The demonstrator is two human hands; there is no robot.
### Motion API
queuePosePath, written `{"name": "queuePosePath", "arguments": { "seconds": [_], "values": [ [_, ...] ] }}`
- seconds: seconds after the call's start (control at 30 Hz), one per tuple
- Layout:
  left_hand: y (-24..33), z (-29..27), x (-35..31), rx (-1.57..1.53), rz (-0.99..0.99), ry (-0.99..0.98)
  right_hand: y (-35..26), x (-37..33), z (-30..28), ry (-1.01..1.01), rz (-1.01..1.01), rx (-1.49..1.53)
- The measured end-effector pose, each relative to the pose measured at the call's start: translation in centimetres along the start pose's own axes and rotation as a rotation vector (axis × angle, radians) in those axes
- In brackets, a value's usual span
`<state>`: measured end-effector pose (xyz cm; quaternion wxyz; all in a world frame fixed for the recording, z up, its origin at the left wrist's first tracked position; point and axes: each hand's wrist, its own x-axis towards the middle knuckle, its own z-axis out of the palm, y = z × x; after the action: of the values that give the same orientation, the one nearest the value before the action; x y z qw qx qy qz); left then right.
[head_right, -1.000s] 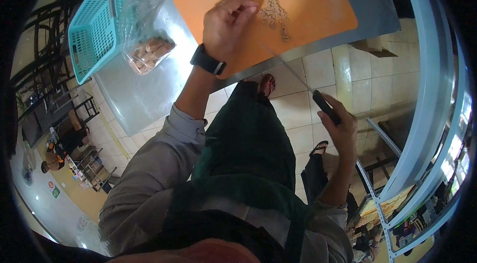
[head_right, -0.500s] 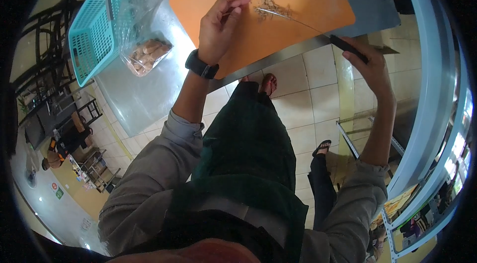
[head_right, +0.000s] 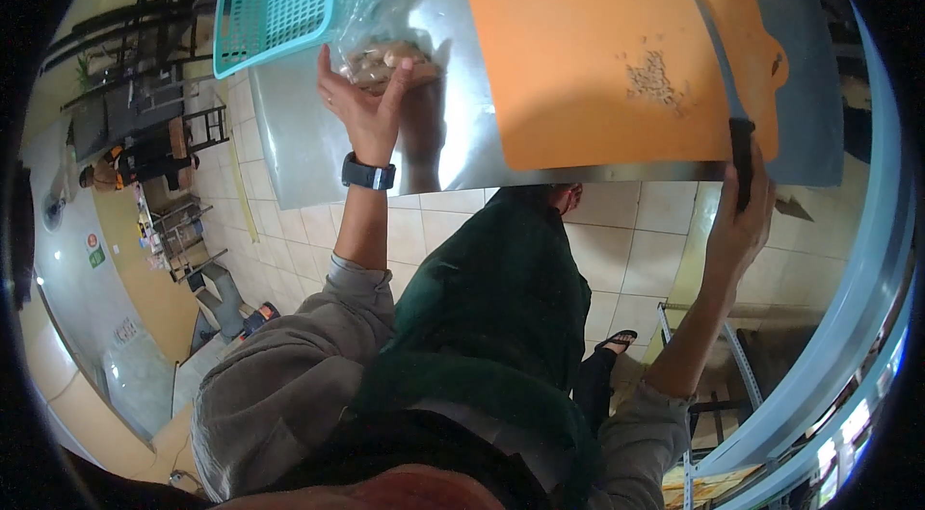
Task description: Chopping mushrooms and assembling large rectangular pizzas with various toppings like pepperoni and sauce.
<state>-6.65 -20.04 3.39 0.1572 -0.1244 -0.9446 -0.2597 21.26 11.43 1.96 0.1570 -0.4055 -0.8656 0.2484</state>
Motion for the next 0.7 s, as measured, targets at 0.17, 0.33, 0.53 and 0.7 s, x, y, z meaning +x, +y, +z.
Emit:
{"name": "queuePosePath", "arguments": {
  "seconds": [0.17,0.33,0.53,0.7],
  "values": [
    [-2.6,1.2,0.2,-0.364,-0.012,-0.072,-2.8,3.4,2.7,0.065,-0.099,-0.175],
    [-3.9,0.9,0.4,-0.580,-0.043,-0.252,-8.2,4.6,4.5,0.140,-0.441,-0.076],
    [-4.4,0.6,0.9,-0.490,0.117,-0.325,-20.0,8.9,13.9,-0.260,-0.542,0.752],
    [-4.3,0.2,1.0,-0.440,0.133,-0.322,-25.2,11.7,16.7,-0.959,-0.436,0.844]
  ]
}}
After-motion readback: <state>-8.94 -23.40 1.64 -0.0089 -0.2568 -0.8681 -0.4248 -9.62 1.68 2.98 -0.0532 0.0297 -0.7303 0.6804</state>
